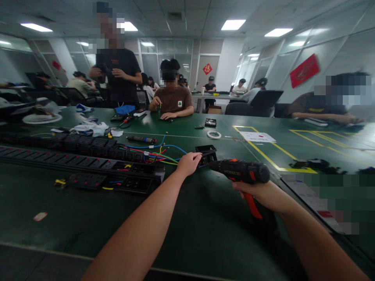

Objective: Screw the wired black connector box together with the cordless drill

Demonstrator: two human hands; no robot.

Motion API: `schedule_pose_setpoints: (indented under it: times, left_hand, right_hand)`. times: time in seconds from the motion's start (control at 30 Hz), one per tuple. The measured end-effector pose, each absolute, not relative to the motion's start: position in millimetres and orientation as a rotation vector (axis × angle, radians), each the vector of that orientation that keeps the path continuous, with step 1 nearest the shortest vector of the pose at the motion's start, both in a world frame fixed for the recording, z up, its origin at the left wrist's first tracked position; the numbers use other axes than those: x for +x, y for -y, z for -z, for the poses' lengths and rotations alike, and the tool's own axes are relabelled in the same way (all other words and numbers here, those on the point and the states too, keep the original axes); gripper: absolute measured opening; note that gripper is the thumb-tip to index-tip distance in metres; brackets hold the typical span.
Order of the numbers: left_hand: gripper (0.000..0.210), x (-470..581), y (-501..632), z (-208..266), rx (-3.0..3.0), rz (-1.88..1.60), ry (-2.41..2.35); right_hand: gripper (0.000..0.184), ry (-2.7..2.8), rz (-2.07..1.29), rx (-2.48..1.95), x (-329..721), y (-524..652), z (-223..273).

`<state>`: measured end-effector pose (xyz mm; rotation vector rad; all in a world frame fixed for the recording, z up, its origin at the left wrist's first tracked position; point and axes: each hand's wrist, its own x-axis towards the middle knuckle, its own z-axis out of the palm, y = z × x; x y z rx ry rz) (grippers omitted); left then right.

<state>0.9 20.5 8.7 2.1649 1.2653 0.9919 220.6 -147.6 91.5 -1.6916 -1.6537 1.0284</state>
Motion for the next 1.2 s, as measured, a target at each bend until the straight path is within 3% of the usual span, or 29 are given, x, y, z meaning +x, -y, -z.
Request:
schedule_pose_setpoints:
  times: [0.7,1.2]
  left_hand:
    - [0.041,2,-21,-7,2.161,-1.020,-1.261]
    - [0.041,1,-20,-8,2.151,-1.019,-1.260]
  right_hand:
    - [0.035,1.615,-1.162,-1.452,221,147,-88]
    - [0.041,1.623,-1.153,-1.554,222,146,-85]
